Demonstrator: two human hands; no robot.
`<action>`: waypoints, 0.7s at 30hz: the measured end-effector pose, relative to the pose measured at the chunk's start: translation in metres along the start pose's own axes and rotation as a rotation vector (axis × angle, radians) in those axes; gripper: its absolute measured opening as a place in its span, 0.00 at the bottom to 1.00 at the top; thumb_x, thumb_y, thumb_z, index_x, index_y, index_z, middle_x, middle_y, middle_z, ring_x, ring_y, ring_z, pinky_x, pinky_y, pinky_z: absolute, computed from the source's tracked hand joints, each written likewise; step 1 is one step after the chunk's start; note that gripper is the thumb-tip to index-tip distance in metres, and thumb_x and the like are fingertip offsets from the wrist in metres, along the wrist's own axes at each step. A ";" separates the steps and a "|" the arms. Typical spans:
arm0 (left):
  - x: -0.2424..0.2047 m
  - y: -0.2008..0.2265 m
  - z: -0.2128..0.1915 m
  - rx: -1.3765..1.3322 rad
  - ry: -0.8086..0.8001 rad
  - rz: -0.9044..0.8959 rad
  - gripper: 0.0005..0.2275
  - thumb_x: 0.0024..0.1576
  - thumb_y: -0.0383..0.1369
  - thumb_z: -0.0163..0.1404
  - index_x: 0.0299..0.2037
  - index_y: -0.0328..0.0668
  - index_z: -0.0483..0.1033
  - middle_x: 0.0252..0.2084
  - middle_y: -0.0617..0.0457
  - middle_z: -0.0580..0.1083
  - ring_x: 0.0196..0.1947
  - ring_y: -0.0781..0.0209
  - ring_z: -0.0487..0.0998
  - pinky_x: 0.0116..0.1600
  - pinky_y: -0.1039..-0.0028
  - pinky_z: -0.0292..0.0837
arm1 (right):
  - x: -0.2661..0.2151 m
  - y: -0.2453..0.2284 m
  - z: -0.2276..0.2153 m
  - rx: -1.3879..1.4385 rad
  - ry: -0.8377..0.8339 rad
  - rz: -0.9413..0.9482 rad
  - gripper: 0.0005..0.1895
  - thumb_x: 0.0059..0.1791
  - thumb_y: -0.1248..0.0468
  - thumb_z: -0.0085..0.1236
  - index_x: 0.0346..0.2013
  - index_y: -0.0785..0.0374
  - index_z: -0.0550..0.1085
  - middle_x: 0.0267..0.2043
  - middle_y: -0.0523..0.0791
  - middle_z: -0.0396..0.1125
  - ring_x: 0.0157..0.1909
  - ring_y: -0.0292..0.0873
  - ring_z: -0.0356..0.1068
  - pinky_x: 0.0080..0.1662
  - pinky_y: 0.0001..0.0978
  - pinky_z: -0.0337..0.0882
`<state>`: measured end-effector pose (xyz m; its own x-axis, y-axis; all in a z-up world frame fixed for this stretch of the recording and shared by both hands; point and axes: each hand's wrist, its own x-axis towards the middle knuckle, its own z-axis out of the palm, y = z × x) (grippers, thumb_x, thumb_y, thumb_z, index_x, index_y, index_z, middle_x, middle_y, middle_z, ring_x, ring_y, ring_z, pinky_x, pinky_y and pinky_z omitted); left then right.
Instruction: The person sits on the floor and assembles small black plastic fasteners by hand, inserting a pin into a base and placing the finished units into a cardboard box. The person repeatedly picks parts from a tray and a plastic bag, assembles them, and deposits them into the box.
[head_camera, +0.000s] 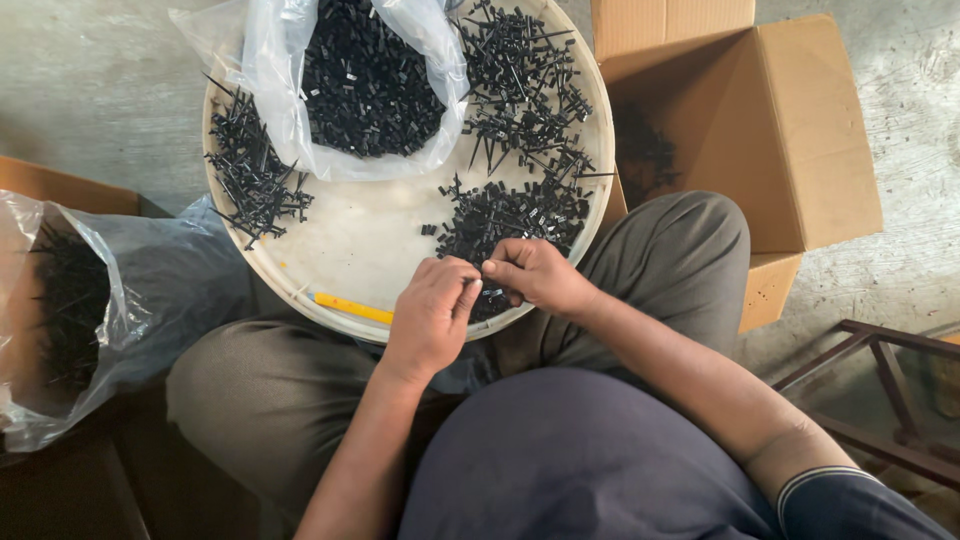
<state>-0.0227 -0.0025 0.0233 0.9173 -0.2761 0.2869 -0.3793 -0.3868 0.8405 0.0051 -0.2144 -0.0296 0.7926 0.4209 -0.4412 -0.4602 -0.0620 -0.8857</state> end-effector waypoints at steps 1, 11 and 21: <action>0.001 0.003 -0.001 0.077 -0.004 0.032 0.03 0.61 0.28 0.52 0.41 0.38 0.74 0.41 0.51 0.76 0.43 0.46 0.75 0.45 0.62 0.72 | 0.003 0.003 0.003 -0.095 0.052 -0.003 0.14 0.56 0.58 0.57 0.32 0.66 0.73 0.25 0.40 0.64 0.24 0.33 0.62 0.28 0.27 0.62; 0.005 0.013 -0.006 0.203 0.117 0.034 0.04 0.59 0.27 0.54 0.41 0.39 0.73 0.44 0.52 0.76 0.41 0.47 0.75 0.41 0.62 0.73 | -0.001 -0.006 -0.011 0.491 0.043 0.193 0.08 0.51 0.60 0.52 0.37 0.62 0.72 0.32 0.42 0.70 0.30 0.37 0.70 0.32 0.31 0.72; -0.011 -0.020 0.017 0.281 0.023 -0.278 0.06 0.63 0.33 0.52 0.36 0.39 0.73 0.34 0.49 0.75 0.36 0.45 0.76 0.39 0.61 0.71 | -0.009 -0.009 0.012 -0.839 0.066 -0.595 0.10 0.53 0.59 0.58 0.32 0.62 0.74 0.30 0.42 0.67 0.35 0.42 0.68 0.38 0.39 0.70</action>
<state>-0.0273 -0.0070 -0.0047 0.9910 -0.1084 0.0791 -0.1316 -0.6711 0.7296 -0.0022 -0.2067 -0.0160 0.8328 0.5410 0.1173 0.4216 -0.4824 -0.7678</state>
